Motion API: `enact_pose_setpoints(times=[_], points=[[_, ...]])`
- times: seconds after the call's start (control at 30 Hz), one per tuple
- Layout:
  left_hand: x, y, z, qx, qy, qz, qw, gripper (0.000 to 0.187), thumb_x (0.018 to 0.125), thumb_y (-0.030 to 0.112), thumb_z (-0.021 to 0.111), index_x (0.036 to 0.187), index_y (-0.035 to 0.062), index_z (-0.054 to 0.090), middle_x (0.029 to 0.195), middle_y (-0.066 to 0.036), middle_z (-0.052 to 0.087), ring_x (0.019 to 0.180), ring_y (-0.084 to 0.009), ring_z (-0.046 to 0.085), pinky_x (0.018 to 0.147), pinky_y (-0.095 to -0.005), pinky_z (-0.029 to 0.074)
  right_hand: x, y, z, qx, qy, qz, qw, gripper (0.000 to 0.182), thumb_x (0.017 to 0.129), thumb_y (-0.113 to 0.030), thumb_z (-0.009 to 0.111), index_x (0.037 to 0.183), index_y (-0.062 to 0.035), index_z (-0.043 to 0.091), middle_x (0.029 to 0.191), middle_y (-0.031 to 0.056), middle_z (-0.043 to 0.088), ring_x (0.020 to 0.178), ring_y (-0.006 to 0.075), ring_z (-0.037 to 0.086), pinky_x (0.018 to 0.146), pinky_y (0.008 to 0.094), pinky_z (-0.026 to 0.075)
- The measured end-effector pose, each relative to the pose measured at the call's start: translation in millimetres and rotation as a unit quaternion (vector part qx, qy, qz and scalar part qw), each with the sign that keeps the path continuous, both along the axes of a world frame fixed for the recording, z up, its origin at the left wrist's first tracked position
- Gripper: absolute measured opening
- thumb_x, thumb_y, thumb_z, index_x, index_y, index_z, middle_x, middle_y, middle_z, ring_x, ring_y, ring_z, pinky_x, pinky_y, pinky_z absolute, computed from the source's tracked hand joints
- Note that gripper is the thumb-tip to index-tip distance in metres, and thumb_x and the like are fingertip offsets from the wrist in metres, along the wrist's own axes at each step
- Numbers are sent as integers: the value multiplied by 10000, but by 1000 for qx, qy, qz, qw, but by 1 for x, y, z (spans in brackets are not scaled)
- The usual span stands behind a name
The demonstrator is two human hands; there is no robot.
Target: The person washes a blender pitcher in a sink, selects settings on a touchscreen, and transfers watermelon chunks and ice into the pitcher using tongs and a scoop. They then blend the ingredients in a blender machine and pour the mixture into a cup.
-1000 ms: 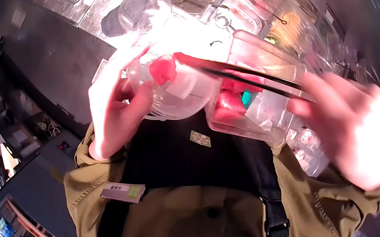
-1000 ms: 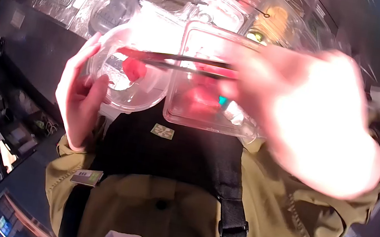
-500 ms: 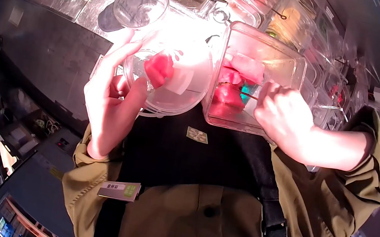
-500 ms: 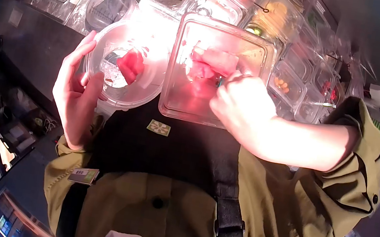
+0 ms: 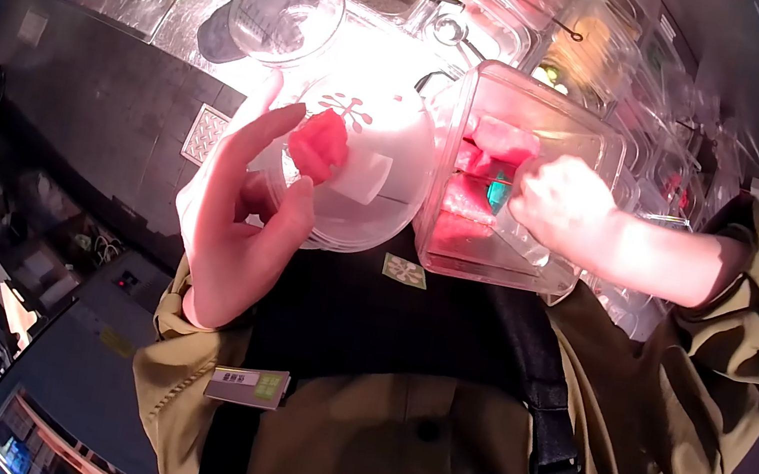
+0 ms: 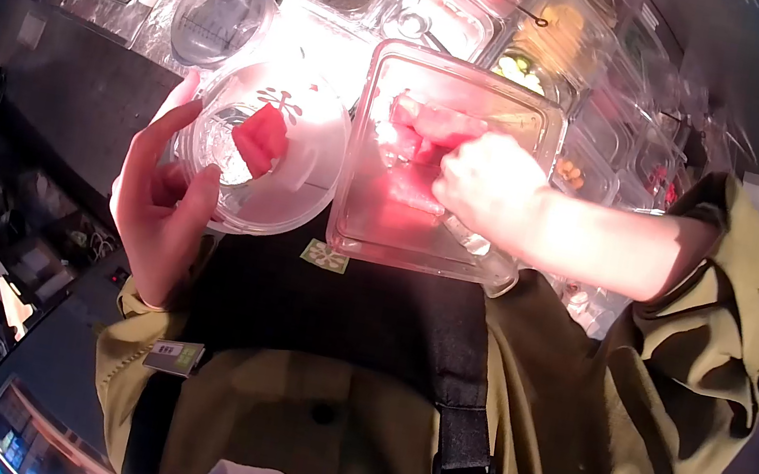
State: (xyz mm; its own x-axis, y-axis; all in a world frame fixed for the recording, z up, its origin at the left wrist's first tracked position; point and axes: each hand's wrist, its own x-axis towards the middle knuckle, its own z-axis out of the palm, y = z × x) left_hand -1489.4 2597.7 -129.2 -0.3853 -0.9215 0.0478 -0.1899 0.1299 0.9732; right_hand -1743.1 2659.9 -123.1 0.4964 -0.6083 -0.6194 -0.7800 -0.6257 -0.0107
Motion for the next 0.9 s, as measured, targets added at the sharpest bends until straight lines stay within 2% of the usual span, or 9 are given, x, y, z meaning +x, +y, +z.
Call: enact_pose_setpoints(times=[0.1,0.27,0.4,0.5,0.53,0.63,0.73,0.83,0.9], points=[[3,-3,1,-35,-30,-32,998,411,677,-53,545,1082,-9,495,1177,-185,480,480,23,425,407,-120,319,6,-10,14,51,48,-77,995,125,713,-100,504,717,-94,629,695,60,613,708,198,611,636,299,477],[-1,0,1,-30,-34,-40,998,370,682,-60,520,1049,-30,487,1233,-206,425,489,31,395,428,-116,289,2,-17,-3,113,-6,-193,975,157,743,-142,493,661,-31,567,645,163,567,675,301,586,632,391,464],[3,-2,-3,-59,-65,-65,994,350,701,-54,535,1046,-44,476,1219,-201,435,521,-1,465,440,-130,353,0,-20,-7,125,-19,-258,958,143,730,-90,467,727,-39,601,703,145,598,711,280,597,636,380,477],[3,4,-14,-22,19,-35,999,389,699,-65,565,1075,-22,476,1124,-116,508,488,15,420,398,-135,330,-2,-25,-12,166,-46,-357,918,209,793,-200,514,748,-3,568,681,187,575,700,350,558,643,397,447],[4,5,-15,-19,18,-40,999,390,705,-65,564,1082,-23,469,1108,-99,511,494,13,421,401,-135,330,-1,-26,-11,188,-46,-373,908,213,813,-187,505,772,17,552,629,157,563,657,310,563,583,370,450],[4,3,-17,-18,22,-52,998,392,717,-66,562,1094,-26,458,1082,-68,517,503,9,421,410,-135,331,-1,-23,-16,261,-110,-500,818,199,839,-176,476,823,11,540,574,113,535,566,232,547,502,333,446],[5,1,-16,-19,27,-60,998,390,720,-69,559,1094,-26,459,1087,-70,517,496,10,411,418,-134,330,10,-32,-3,353,-53,-646,675,195,855,-171,460,899,1,540,559,77,518,494,164,515,441,300,439],[2,1,-13,-7,25,-58,998,386,719,-71,558,1089,-39,451,1083,-86,514,535,-26,455,449,-149,368,11,-29,-9,362,-36,-613,702,203,855,-175,458,940,-7,534,566,69,519,474,157,509,422,295,440],[4,0,-10,14,2,-64,998,388,708,-75,564,1073,-68,435,1096,-136,501,628,-100,561,498,-181,447,15,-23,-2,273,-16,-561,781,209,840,-198,470,846,-15,570,608,89,555,512,187,545,467,306,461]])
